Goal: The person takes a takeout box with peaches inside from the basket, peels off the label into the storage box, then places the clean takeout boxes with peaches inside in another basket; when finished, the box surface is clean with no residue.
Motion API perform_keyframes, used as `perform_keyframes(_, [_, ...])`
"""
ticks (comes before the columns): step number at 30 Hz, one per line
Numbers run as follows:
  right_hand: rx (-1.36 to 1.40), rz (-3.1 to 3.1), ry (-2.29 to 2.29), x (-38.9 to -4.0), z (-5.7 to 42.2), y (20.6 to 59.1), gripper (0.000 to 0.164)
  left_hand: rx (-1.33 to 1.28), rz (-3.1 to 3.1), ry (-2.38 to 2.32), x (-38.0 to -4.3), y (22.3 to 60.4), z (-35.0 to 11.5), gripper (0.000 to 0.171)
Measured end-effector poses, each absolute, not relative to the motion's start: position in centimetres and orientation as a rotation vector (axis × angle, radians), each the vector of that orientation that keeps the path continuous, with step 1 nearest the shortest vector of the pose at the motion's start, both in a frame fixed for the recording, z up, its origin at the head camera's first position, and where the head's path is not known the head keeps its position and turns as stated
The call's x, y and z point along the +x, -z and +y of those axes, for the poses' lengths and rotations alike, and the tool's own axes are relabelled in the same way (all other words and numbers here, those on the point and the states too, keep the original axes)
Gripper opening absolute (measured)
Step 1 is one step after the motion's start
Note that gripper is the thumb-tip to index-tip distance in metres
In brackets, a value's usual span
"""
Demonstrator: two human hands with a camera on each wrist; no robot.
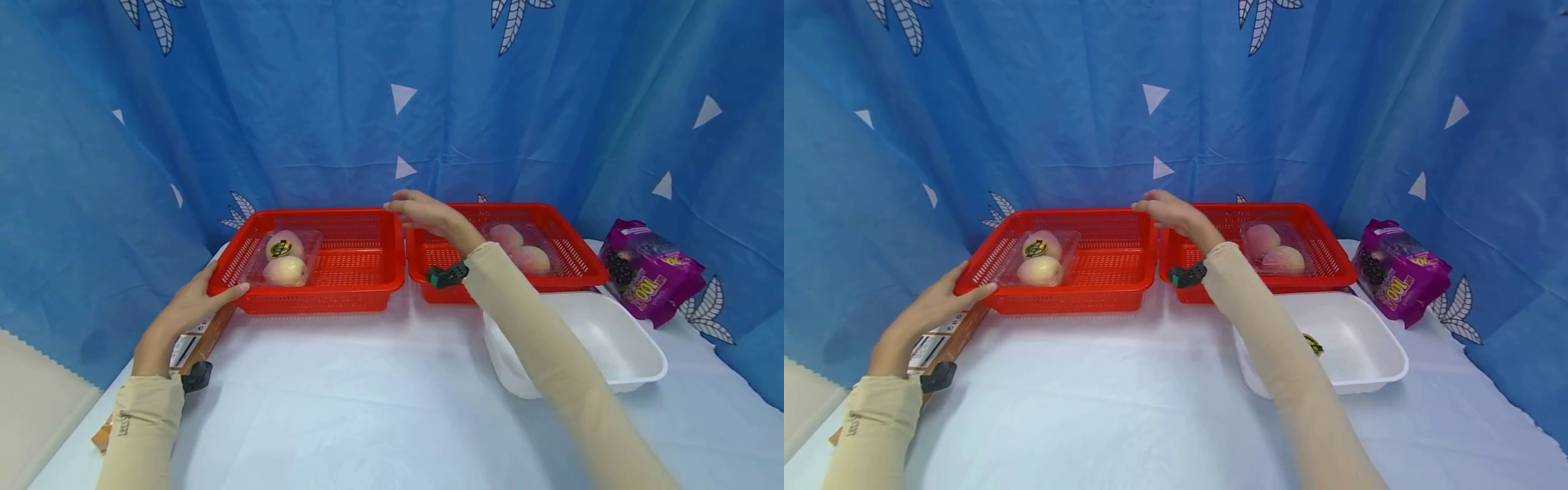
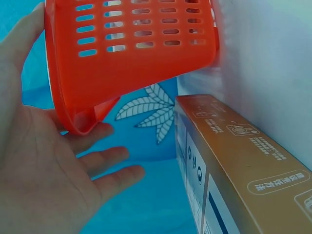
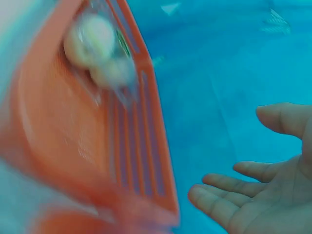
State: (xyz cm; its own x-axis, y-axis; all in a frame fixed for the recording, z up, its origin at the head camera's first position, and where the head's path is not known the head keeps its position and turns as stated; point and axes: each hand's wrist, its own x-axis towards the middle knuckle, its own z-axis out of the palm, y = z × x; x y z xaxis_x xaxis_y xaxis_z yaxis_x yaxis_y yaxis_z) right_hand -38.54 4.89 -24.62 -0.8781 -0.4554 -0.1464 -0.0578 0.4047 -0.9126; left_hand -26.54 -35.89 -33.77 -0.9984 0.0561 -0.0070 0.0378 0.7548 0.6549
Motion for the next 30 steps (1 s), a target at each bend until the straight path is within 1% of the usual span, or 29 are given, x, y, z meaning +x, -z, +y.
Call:
perform_keyframes(3, [-0.444,2.215,1.482,-38.6,1.9,25.2,0.063,0.062,2.914,-1.084,-26.5,33.7,-35.8,0.103])
perform_keyframes(7, [-0.369,2.114,1.537,-38.6,-1.3,26.1,0.059,0.049,2.915,-1.08,-26.5,33.7,-35.8,0.103])
perform_keyframes(14, [-0.248,1.926,1.671,-38.8,-5.1,28.0,0.058,0.051,2.928,-1.052,-26.6,33.6,-35.7,0.102])
perform_keyframes(22, [-0.025,1.5,1.998,-38.6,-7.7,30.6,0.07,0.067,2.94,-1.02,-26.4,33.6,-35.7,0.102])
perform_keyframes(30, [0.074,1.33,2.0,-38.1,-9.3,32.6,0.077,0.066,2.943,-1.012,-26.3,33.5,-35.6,0.1])
